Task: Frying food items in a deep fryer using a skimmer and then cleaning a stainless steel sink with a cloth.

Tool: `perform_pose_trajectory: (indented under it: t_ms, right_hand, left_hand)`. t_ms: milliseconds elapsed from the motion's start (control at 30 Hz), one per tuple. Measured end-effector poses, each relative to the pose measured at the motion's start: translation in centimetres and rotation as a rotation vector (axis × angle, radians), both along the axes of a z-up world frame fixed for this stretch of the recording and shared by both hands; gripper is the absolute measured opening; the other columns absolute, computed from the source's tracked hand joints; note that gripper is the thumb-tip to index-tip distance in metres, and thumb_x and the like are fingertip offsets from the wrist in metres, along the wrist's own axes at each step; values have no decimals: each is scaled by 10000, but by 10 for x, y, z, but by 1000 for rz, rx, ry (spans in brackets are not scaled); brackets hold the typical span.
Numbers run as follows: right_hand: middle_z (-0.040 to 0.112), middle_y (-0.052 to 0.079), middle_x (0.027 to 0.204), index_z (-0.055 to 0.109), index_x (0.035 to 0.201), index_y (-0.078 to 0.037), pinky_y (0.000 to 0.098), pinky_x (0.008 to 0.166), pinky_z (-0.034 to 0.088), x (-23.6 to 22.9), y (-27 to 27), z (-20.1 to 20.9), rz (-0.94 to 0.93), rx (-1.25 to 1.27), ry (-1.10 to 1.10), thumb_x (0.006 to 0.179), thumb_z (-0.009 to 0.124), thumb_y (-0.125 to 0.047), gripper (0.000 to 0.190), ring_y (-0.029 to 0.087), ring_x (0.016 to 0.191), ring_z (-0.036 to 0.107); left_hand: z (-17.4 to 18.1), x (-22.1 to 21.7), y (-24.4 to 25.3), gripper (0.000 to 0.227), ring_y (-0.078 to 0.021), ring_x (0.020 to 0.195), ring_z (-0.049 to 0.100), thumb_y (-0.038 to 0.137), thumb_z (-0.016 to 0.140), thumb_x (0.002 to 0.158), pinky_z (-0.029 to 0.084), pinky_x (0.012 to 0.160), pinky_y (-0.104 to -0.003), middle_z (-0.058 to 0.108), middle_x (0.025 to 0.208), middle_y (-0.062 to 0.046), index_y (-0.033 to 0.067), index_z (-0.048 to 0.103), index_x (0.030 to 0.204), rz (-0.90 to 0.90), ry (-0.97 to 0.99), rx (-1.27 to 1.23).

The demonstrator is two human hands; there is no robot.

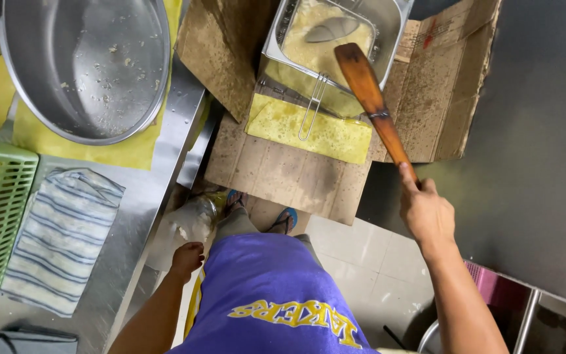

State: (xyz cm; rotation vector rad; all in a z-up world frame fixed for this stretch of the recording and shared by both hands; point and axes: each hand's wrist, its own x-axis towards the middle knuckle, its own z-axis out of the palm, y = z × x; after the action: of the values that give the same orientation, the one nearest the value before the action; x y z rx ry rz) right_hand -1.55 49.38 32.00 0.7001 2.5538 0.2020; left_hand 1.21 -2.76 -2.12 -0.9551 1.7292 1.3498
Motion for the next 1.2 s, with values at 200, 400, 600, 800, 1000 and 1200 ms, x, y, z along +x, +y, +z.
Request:
perform_pose_trajectory:
  t_ms: [200,400,600,800,1000,1200]
  right_hand:
    - [604,126,1259,241,1625,-524,548,906,597,-24,5,-8,-11,-51,58,1077,370,-404,576,479,967,743]
    - [617,115,1229,320,1620,-482,527,881,606,-31,6,-21,67,-28,50,1070,379,-343,571,446,951,757]
    - [622,88,1192,276,1617,-562,501,856,628,8,28,19,79,55,20,1048,402,-399,605,416,884,778]
    - [608,55,1187,291,1586,-602,479,834,638,11,35,6,146,89,9,1039,399,-409,591,379,867,780]
    - [637,-4,1210,325,1577,-629,425,833,650,2,53,7,191,213,-35,1063,387,-376,576,286,913,795]
    - [586,28,1022,362,1621,-535,496,596,594,10,51,48,157,123,94,1043,501,-460,599,355,629,710]
  left_hand:
    - [-2,6,4,410,-331,899,710,148,708,931,621,819,-441,696,1127,-283,-32,688,1300,-23,-28,-33]
    - [-3,-7,14,418,-269,856,672,122,705,939,626,782,-397,674,1098,-236,-48,656,1318,13,12,9]
    - [7,-9,22,411,-297,934,690,153,697,971,617,836,-428,680,1166,-260,-25,658,1340,26,-18,10]
    - [-12,15,19,407,-294,863,699,183,732,932,615,770,-397,710,1076,-254,-11,705,1288,-29,-30,-32]
    - [-11,1,24,399,-279,845,690,163,716,940,621,770,-395,698,1069,-242,-25,686,1291,-13,-6,4]
    - [21,-24,38,271,-246,802,639,86,654,961,527,678,-332,691,975,-141,29,718,1218,136,-124,14]
